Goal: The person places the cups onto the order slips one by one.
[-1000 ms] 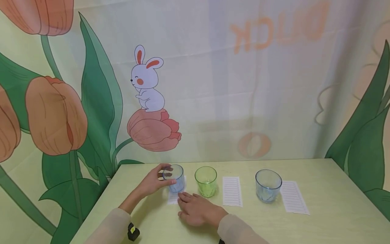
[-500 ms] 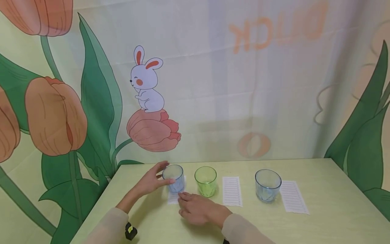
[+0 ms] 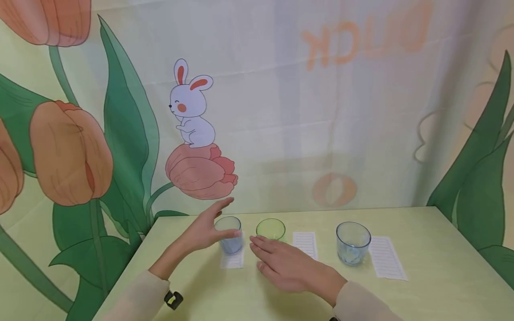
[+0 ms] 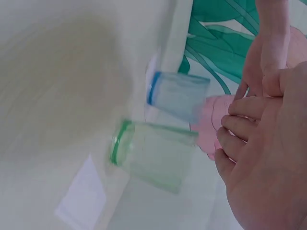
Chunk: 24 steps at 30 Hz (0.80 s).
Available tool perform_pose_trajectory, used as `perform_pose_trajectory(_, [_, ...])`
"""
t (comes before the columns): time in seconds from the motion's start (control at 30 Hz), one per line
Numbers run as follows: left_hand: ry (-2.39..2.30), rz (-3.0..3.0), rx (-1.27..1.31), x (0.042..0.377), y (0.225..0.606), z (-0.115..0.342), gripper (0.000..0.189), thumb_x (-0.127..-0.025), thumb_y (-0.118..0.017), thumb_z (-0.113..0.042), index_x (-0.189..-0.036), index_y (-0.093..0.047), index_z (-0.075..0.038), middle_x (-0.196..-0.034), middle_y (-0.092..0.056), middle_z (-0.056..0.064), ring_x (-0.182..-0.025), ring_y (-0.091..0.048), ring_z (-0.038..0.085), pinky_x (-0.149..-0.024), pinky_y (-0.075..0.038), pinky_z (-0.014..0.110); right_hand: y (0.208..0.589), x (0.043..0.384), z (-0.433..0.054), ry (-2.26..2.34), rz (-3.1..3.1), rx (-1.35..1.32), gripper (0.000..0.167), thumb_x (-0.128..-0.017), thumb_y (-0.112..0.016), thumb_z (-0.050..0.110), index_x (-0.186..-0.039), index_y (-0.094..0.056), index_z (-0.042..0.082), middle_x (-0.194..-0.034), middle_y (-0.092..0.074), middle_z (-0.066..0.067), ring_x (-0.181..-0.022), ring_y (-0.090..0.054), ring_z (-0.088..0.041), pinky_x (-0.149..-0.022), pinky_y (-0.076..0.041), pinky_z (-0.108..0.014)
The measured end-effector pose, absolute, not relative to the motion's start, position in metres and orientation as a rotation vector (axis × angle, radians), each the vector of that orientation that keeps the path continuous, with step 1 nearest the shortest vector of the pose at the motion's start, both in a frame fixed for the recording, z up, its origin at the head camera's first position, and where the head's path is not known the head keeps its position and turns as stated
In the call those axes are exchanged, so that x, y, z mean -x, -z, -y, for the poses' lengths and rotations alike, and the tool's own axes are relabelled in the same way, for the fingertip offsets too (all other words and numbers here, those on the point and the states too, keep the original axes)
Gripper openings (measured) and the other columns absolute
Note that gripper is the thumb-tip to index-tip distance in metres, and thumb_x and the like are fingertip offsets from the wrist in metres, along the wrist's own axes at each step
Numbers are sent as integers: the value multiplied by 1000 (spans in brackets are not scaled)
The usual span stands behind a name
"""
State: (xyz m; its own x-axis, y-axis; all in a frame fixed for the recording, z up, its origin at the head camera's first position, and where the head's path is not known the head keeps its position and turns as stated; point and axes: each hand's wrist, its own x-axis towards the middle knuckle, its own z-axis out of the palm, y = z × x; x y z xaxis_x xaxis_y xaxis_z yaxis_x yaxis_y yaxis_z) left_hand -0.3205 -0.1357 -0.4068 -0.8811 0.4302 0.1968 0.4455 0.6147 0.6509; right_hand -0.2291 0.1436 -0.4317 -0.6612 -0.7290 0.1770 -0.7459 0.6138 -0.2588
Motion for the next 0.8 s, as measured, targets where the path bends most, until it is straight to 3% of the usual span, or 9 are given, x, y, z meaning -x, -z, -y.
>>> perform_pose_trajectory(0.23, [1100, 2797, 880, 308, 404, 107, 109, -82, -87, -60, -166, -34, -14, -167, -42, 5, -152, -41, 30, -120, -38, 55, 426, 222, -178, -454, 2743, -1169, 54, -117, -34, 34, -165, -36, 7, -173, -29, -8, -158, -29, -30, -124, -31, -53])
perform_pose_trajectory(0.63, [1160, 2803, 910, 310, 438, 69, 110, -82, -88, -57, -165, -34, -10, -168, -39, 8, -154, -37, 29, -123, -35, 52, 450, 222, -211, -367, 2709, -1097, 51, -115, -43, 25, -161, -43, 2, -169, -37, -15, -154, -37, -34, -121, -35, -53])
perform_pose_trajectory(0.73, [1157, 2814, 920, 313, 445, 62, 110, -82, -89, -55, -165, -35, -8, -167, -40, 9, -154, -38, 28, -123, -35, 50, 459, 221, -219, -346, 2685, -1088, 51, -114, -47, 23, -160, -45, 2, -167, -40, -15, -152, -40, -35, -125, -29, -41])
perform_pose_trajectory(0.8, [1141, 2830, 920, 314, 449, 58, 109, -82, -90, -53, -165, -35, -8, -167, -40, 9, -153, -38, 28, -124, -34, 48, 465, 221, -225, -327, 2665, -1084, 51, -113, -50, 23, -159, -47, 2, -165, -43, -16, -150, -43, -35, -128, -19, -27])
